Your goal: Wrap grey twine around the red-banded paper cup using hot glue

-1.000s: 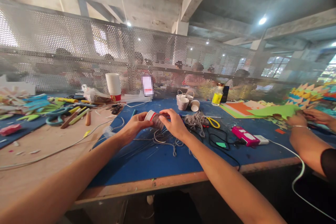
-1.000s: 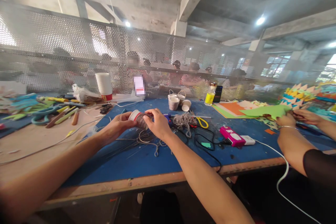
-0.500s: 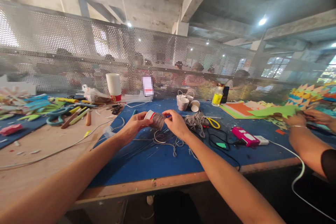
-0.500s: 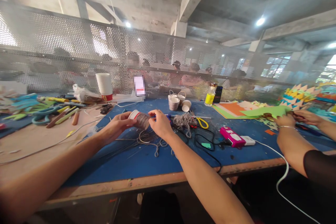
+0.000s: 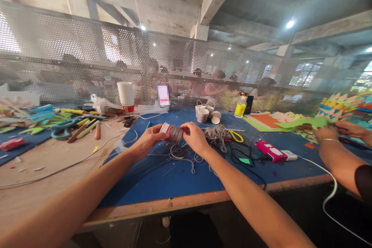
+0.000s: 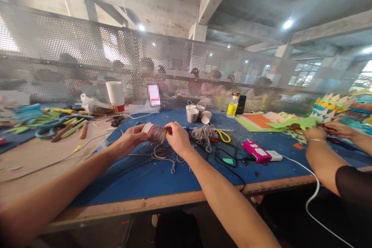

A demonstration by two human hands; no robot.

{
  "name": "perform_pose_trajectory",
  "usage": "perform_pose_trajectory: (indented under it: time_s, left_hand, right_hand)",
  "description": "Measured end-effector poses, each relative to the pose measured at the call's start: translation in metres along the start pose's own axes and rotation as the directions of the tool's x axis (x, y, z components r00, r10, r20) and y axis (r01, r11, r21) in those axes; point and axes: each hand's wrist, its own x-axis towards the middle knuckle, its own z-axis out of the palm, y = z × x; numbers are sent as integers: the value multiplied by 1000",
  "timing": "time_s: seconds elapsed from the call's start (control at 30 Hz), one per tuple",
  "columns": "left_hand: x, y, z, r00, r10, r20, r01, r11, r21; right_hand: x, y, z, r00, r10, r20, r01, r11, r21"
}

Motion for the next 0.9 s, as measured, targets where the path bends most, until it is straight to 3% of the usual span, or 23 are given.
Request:
perform_pose_trajectory:
  time_s: [0.53, 0.9]
  left_hand:
    - [-6, 10, 10, 999, 21, 49, -24, 997, 69]
    - [-6, 7, 8, 991, -113, 75, 118, 990, -80]
  right_hand:
    - [-2, -9, -8, 987, -149, -57, 124, 941, -314]
    - [-2, -13, -10, 979, -198, -43, 170, 918, -359]
